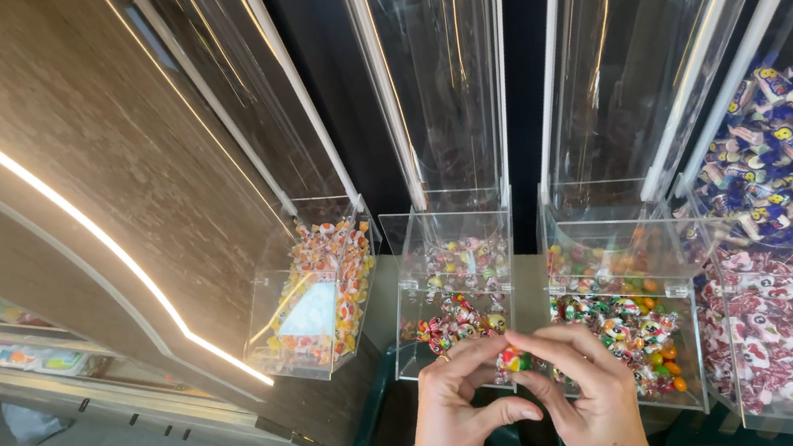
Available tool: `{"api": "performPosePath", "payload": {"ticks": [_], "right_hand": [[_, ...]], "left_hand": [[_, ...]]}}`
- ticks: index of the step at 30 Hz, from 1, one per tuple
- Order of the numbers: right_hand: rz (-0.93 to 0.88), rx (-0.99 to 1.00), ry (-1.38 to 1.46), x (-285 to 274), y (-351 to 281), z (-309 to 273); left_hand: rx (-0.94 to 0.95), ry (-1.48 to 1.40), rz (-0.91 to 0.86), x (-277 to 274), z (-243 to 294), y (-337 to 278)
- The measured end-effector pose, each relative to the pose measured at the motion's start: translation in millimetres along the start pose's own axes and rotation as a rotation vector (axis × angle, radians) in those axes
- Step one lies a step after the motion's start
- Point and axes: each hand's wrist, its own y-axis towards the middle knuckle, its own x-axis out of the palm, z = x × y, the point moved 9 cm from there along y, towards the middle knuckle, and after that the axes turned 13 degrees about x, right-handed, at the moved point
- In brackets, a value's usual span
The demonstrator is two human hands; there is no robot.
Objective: Sorting mixed candies from a jar into their corresponding dispensers.
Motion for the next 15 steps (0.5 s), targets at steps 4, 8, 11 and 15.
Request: {"api": "performPosePath", "payload": {"ticks": [4,8,11,15], "right_hand": [[0.023,-0.155,-0.045,-3.9,-9.9,-14.6],[0.039,-0.169,-0.065,-6.3,-17.6,-15.5],[0.119,-0.154,-0.154,-6.5,-22.8,-22.7],[0.121,-0.232,-0.179,-5.3,-28.6,-29.5]], "left_hand": [[0.063,-0.037,0.013,-5.0,-11.9,-6.6],[-0.049,-0.251,0.1,-7.4,-35.1,-12.3],[-0.108,-0.28,0.135,-6.9,-43.4,-16.3],[-0.043,-0.179,0.1,0.1,-29.6,-12.0]]}}
